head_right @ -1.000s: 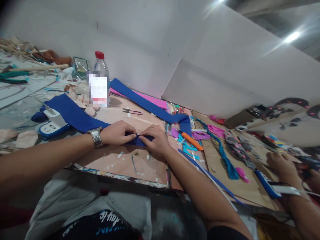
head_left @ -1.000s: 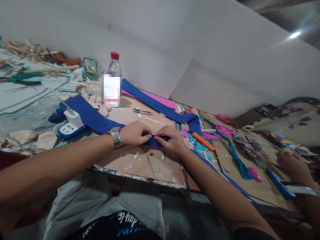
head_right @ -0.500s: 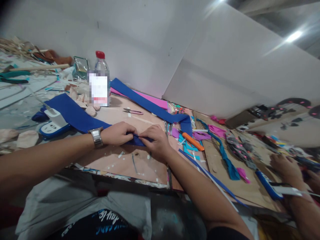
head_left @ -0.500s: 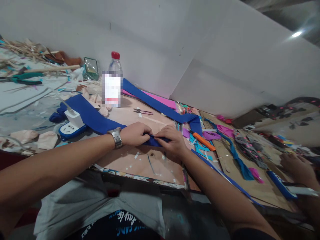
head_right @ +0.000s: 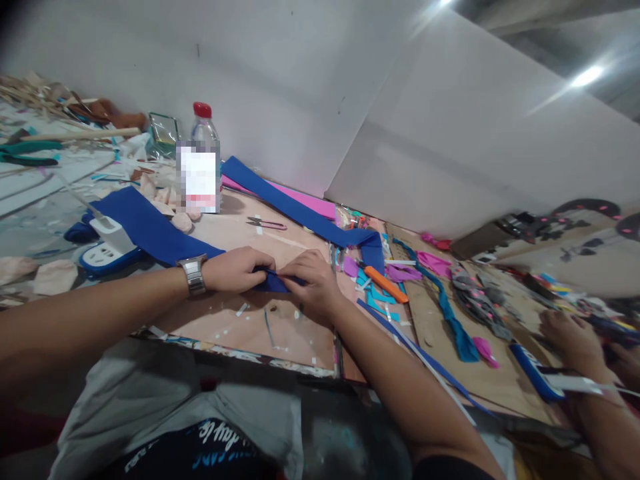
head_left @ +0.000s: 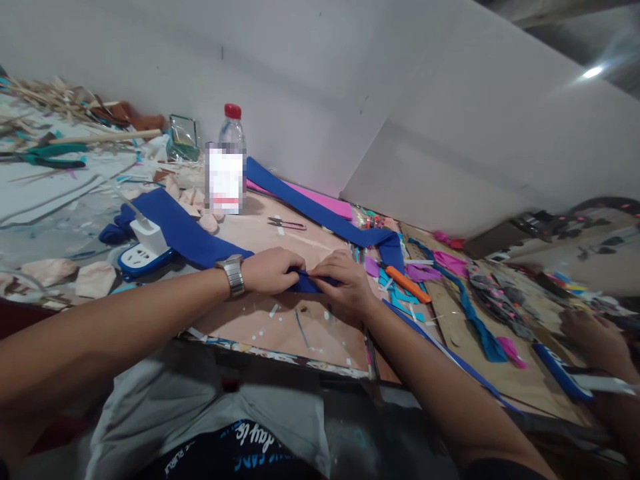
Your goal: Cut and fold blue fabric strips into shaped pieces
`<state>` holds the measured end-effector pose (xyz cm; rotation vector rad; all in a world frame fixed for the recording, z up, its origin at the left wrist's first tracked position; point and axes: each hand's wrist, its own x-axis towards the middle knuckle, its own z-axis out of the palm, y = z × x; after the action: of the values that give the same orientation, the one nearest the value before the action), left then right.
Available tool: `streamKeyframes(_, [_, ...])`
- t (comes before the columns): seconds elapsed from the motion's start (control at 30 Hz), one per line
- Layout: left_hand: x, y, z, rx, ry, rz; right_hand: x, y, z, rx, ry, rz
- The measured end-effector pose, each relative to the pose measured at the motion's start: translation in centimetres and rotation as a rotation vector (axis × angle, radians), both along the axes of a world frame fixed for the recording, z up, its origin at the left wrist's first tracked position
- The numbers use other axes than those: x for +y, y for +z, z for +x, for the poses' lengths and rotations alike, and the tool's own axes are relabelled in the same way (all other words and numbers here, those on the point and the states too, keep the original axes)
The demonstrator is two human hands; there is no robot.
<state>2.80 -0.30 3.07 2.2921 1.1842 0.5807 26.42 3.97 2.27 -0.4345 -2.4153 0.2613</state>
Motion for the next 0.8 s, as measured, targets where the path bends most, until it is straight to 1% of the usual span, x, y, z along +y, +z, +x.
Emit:
streamKeyframes(0.3, [0.13, -0.24, 0.01, -0.077, 0.011, -0.017, 0.14, -0.01, 0.18, -0.024, 0.017, -0.015])
streamKeyframes(0.5, [-0.06, -0.16, 0.17, -0.095, 0.020, -0.023, -0.20, 0.13, -0.11, -0.021, -0.055, -0.030])
streamKeyframes(0.8, [-0.28, -0.11, 0.38, -0.096, 0.055, 0.030, -0.13, -0.04, -0.23, -0.001, -0.069, -0.009])
